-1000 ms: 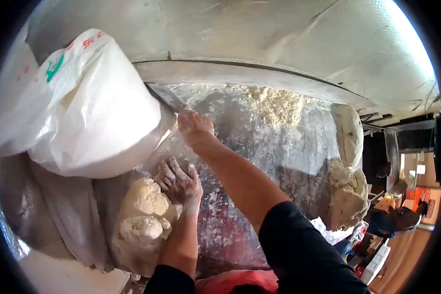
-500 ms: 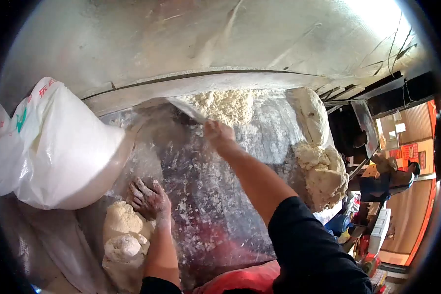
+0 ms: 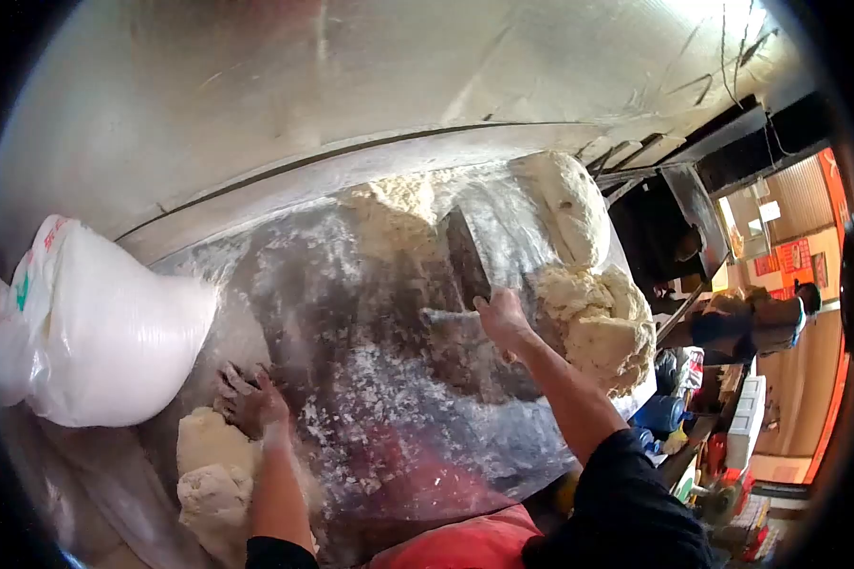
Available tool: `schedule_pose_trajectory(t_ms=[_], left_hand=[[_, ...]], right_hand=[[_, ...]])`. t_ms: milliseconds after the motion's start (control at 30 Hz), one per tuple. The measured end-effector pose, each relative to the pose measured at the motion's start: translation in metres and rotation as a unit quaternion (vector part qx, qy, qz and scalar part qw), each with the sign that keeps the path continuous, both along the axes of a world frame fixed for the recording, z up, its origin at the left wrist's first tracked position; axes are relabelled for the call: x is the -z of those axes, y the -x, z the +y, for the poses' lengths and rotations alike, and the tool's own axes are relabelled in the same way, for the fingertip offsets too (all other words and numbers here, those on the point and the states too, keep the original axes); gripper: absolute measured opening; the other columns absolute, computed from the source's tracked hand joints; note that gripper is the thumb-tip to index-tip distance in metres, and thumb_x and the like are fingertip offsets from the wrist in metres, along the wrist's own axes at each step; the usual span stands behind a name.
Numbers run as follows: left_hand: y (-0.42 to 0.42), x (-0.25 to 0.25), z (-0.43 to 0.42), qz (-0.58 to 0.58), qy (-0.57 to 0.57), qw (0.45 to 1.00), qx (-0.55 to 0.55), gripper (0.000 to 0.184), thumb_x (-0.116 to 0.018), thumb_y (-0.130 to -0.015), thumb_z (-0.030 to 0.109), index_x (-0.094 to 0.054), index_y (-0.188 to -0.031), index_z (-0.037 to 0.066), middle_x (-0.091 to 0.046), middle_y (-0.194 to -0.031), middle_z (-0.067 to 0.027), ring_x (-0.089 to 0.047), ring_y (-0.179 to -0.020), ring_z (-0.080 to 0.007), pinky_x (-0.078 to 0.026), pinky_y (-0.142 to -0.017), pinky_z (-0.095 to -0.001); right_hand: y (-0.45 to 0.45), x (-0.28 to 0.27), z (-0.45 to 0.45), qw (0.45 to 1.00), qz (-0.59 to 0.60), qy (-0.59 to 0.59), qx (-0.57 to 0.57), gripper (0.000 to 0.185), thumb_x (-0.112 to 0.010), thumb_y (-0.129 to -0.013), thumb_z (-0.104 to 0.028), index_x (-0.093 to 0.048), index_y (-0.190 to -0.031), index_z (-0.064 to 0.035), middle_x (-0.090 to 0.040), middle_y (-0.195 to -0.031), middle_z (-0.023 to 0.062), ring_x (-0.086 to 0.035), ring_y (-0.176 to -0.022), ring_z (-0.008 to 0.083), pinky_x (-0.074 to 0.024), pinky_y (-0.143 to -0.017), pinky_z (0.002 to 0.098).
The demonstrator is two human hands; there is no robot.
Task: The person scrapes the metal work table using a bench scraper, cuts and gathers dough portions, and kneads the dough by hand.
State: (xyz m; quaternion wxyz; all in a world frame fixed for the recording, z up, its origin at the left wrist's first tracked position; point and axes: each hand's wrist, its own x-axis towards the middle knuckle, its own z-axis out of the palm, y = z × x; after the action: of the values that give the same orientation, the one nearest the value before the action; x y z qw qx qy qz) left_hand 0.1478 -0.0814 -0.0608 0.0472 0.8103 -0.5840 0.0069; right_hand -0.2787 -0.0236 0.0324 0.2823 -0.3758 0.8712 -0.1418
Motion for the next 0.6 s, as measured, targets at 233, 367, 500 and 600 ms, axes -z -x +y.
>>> schedule_pose_trajectory(t_ms=[233, 367, 500, 600], left_hand=[[-0.008, 0.015, 0.001, -0.016, 0.044, 0.998, 0.029, 0.057, -0.051, -0.102, 0.045, -0.045, -0.148, 0.012, -0.039, -0.156, -0.0162, -0.041, -0.137, -0.0422, -0.032, -0.112, -0.0563], [-0.012, 0.017, 0.005, -0.066, 0.042, 0.993, 0.089, 0.055, -0.053, -0.101, 0.043, -0.046, -0.147, 0.013, -0.042, -0.154, -0.0131, -0.043, -0.135, -0.0415, -0.036, -0.111, -0.0543], [0.001, 0.006, -0.002, -0.027, 0.049, 0.998, 0.023, 0.052, -0.054, -0.101, 0.040, -0.047, -0.146, 0.014, -0.043, -0.154, -0.0132, -0.046, -0.133, -0.0395, -0.036, -0.111, -0.0537], [-0.002, 0.006, -0.002, 0.025, 0.047, 0.997, 0.050, 0.054, -0.052, -0.102, 0.039, -0.045, -0.148, 0.011, -0.040, -0.154, -0.0213, -0.044, -0.135, -0.0410, -0.033, -0.113, -0.0548]], right_hand=[[0.040, 0.015, 0.040, 0.962, -0.155, -0.048, 0.221, 0.042, -0.061, -0.096, -0.033, -0.064, -0.107, 0.0065, -0.068, -0.092, 0.0300, -0.066, -0.083, 0.0488, -0.0514, -0.073, 0.0522], [0.096, 0.026, 0.021, 0.980, 0.127, -0.055, -0.143, 0.034, -0.053, -0.103, -0.034, -0.064, -0.126, -0.0111, -0.069, -0.085, 0.0146, -0.067, -0.073, 0.0299, -0.0521, -0.056, 0.0430], [0.144, -0.019, -0.071, 0.893, 0.239, 0.223, -0.308, 0.017, -0.065, -0.095, -0.019, -0.073, -0.109, -0.0141, -0.073, -0.100, 0.0078, -0.070, -0.090, 0.0297, -0.0551, -0.072, 0.0449], [0.205, -0.005, -0.141, 0.777, 0.378, 0.329, -0.382, 0.017, -0.063, -0.096, -0.022, -0.072, -0.108, -0.0143, -0.070, -0.110, 0.0079, -0.067, -0.099, 0.0314, -0.0566, -0.071, 0.0430]])
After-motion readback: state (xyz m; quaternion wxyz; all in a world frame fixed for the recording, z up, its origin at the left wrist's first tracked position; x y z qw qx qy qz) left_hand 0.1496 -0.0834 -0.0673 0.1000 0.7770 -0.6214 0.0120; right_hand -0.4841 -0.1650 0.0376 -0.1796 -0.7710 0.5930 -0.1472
